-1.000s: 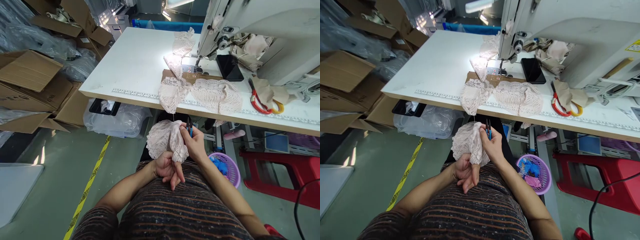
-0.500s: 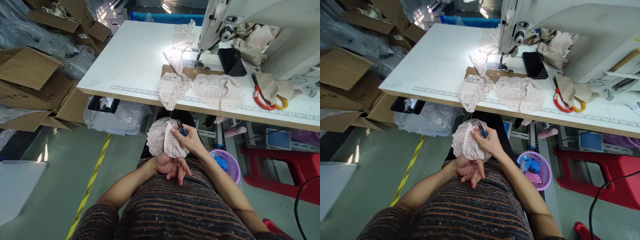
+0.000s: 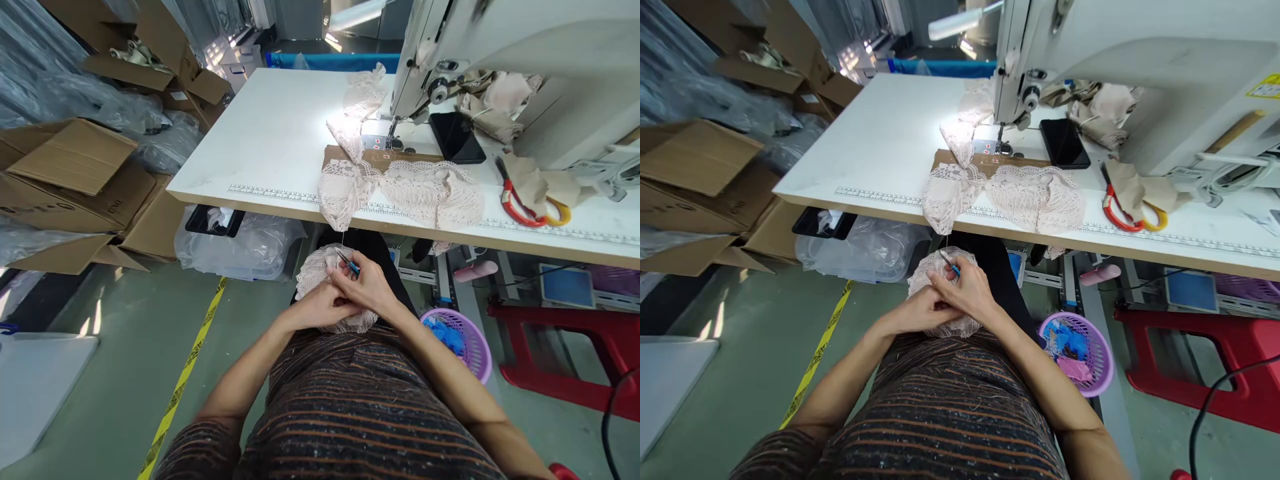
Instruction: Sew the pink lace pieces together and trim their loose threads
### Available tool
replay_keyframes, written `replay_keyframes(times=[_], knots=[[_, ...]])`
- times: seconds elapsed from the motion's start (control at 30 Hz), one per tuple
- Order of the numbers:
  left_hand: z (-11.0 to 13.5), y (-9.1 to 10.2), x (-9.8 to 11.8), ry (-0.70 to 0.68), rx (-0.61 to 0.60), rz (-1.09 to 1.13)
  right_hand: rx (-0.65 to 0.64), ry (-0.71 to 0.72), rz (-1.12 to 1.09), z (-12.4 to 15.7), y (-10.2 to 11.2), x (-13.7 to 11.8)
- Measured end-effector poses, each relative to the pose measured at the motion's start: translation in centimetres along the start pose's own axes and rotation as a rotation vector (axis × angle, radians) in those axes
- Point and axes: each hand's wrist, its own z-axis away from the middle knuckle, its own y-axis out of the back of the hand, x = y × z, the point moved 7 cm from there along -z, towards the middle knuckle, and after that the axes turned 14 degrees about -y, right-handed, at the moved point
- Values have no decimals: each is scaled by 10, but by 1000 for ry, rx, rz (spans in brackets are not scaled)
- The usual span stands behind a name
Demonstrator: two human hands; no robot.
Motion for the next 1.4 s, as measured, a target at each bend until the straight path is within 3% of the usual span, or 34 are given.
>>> replay_keyframes(times=[0.07,0.13,0.2,0.23,0.33,0.37,0.4,0.47,0.53,0.6,0.67,0.73,0.83,1.07,1.4], knots=[[-10,-14,5,-57,11,-9,27,1,44,-3,0,3],[-10,-24,10,-104,-66,-21,17,13,35,-3,2,8],[-4,-14,15,-163,-55,-15,-17,50,-24,2,4,9],[0,0,16,-194,31,-3,-40,82,-67,7,6,8],[17,59,13,-250,484,23,-134,191,-176,27,7,-3],[21,74,10,-252,585,15,-175,224,-193,35,6,-7],[21,81,8,-247,597,19,-210,254,-202,41,5,-12],[14,79,5,-229,457,75,-273,308,-205,51,1,-18],[5,60,4,-221,221,214,-323,360,-198,56,-2,-21],[2,44,5,-225,93,390,-364,379,-177,57,-5,-18],[5,38,2,-196,126,534,-366,347,-157,52,-5,-11],[11,40,-5,-123,244,588,-351,292,-150,45,-3,-4],[21,45,-12,-8,354,546,-334,222,-160,34,-1,1],[30,48,-14,99,405,391,-309,24,-164,8,-4,10],[41,53,-14,166,431,345,-225,139,-26,-10,-13,-7]])
